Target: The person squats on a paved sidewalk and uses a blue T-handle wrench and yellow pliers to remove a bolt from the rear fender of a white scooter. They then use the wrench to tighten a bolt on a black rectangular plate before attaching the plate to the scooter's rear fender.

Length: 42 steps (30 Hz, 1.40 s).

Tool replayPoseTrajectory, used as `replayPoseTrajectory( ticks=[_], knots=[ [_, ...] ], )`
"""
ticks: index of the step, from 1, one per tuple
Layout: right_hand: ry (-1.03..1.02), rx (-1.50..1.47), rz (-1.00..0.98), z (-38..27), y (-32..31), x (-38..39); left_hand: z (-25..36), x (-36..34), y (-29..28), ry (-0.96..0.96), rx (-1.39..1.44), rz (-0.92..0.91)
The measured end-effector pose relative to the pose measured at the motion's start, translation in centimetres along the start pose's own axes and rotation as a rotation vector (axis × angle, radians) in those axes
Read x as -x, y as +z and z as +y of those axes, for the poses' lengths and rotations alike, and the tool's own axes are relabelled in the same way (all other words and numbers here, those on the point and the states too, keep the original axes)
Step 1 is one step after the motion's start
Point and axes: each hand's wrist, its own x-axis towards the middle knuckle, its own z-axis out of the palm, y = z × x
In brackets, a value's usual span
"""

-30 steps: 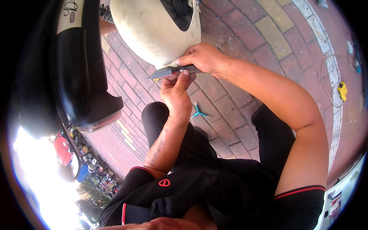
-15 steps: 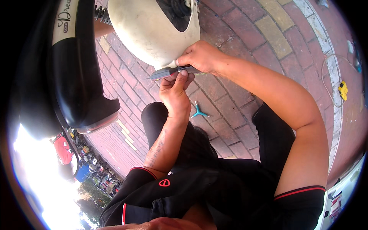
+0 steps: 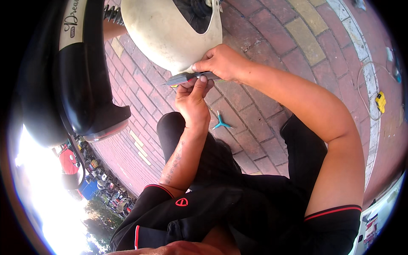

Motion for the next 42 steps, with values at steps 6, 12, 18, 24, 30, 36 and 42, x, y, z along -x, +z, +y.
replayPoseTrajectory(
  ticks=[6, 12, 18, 24, 30, 36, 42],
  knots=[
    [-0.073, 0.095, 0.028, -0.2, 0.3, 0.0, -0.1, -0.2, -0.5, 0.017, -0.004, -0.03],
    [-0.084, 0.22, -0.02, -0.7, 0.2, -0.1, -0.1, -0.2, -0.7, 0.023, -0.001, -0.033],
    [-0.088, 0.187, -0.011, -0.4, 0.2, 0.0, -0.3, -0.3, -0.7, 0.021, 0.002, -0.012],
    [0.07, 0.126, -0.04, -1.6, -0.1, 0.4, -0.2, -0.1, -0.7, 0.016, -0.008, -0.022],
    [-0.03, 0.193, -0.026, -0.8, -0.5, 0.1, -0.4, 0.0, -0.5, 0.009, -0.013, -0.039],
    [-0.039, 0.23, -0.009, -1.1, -0.4, 0.5, -0.3, 0.0, -0.4, 0.016, -0.012, -0.042],
    [-0.013, 0.164, 0.001, -1.1, -0.3, 0.4, -0.4, -0.1, -0.6, 0.013, -0.022, -0.033]
  ],
)
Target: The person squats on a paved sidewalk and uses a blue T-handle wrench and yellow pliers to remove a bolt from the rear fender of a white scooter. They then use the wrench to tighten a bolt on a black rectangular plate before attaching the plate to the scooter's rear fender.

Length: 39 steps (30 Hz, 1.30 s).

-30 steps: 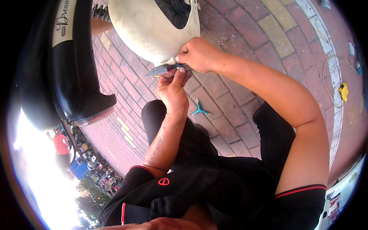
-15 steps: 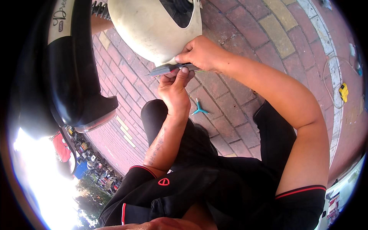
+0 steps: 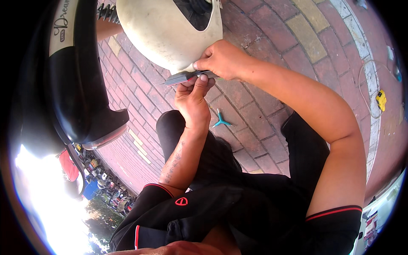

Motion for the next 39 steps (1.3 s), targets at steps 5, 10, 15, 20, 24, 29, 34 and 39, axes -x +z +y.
replayPoseTrajectory(
  ticks=[5, 10, 15, 20, 24, 29, 34, 39],
  knots=[
    [0.078, -0.167, -0.014, -0.4, 0.1, 0.1, 0.3, -0.1, 0.0, -0.01, -0.021, 0.016],
    [0.1, -0.273, -0.005, -0.6, 0.2, 0.3, 0.1, -0.1, -0.1, -0.007, -0.009, 0.012],
    [0.053, -0.198, -0.008, 0.7, 0.2, -0.5, 0.1, 0.0, -0.1, -0.006, -0.002, -0.004],
    [0.064, -0.207, 0.024, 0.5, 0.8, -0.2, 0.1, 0.1, -0.1, -0.006, -0.011, -0.009],
    [0.091, -0.196, 0.028, 0.9, 0.8, -0.3, 0.3, 0.2, 0.3, -0.011, -0.016, 0.006],
    [0.091, -0.32, 0.051, 0.2, 0.9, 0.4, 0.3, 0.2, 0.3, -0.024, 0.003, 0.011],
    [0.083, -0.307, 0.047, 0.4, 0.9, 0.5, 0.3, 0.2, 0.3, -0.027, 0.006, 0.007],
    [0.081, -0.303, 0.047, 0.5, 0.7, 0.4, 0.3, 0.3, 0.3, -0.028, -0.009, 0.008]
  ],
)
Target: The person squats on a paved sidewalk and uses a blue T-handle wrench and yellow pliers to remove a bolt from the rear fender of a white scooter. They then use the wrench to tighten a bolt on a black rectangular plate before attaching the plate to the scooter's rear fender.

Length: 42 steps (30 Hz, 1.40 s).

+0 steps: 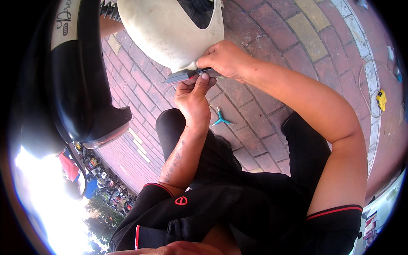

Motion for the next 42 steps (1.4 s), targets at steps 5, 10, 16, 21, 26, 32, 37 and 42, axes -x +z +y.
replayPoseTrajectory(
  ticks=[5, 10, 16, 21, 26, 32, 37, 42],
  knots=[
    [-0.006, 0.106, -0.019, 0.2, -0.5, -0.4, -0.3, -0.1, -0.2, 0.042, -0.006, -0.023],
    [-0.009, 0.096, -0.024, -0.3, -0.1, -0.3, -0.3, -0.1, 0.0, 0.038, -0.026, -0.018],
    [0.002, 0.04, -0.048, 0.5, -0.3, -0.6, 0.0, 0.1, 0.1, 0.02, -0.027, -0.023],
    [-0.003, 0.04, -0.041, 0.5, 0.0, -0.6, 0.0, -0.1, 0.1, 0.026, -0.039, -0.017],
    [0.034, 0.051, -0.014, -0.1, 0.0, -0.5, 0.0, 0.0, 0.1, 0.028, -0.031, -0.01],
    [0.028, 0.078, 0.003, -0.4, 0.1, -0.2, -0.1, -0.1, -0.1, 0.029, -0.015, -0.014],
    [-0.03, 0.089, 0.021, 0.5, 0.2, -0.7, -0.1, -0.1, -0.1, 0.027, -0.01, -0.012],
    [0.001, 0.083, -0.015, 0.1, 0.0, -0.5, -0.1, -0.2, -0.3, 0.007, -0.016, -0.017]
  ],
)
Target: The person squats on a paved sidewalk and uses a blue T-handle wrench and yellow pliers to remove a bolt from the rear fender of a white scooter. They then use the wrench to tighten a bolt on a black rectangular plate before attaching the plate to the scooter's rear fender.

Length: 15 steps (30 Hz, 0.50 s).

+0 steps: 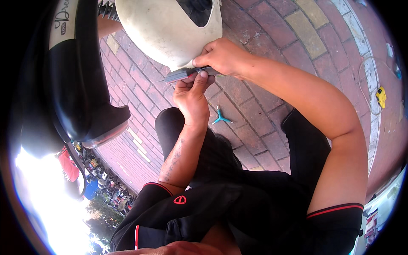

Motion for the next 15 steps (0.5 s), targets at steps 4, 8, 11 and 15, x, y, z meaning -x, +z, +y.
replayPoseTrajectory(
  ticks=[4, 8, 11, 15],
  knots=[
    [0.101, -0.088, -0.086, -0.59, -0.69, 0.25, 0.05, 0.07, 0.03, 0.0, -0.003, 0.001],
    [0.026, -0.04, -0.031, -0.8, -0.39, 0.28, 0.18, 0.02, 0.08, -0.008, -0.004, 0.007],
    [-0.007, 0.012, -0.01, 0.07, -0.36, -0.52, 0.15, -0.17, 0.11, 0.008, -0.011, -0.009],
    [-0.006, 0.038, 0.013, -0.43, 0.11, 0.01, 0.06, -0.08, -0.16, -0.01, -0.01, -0.007]
  ],
)
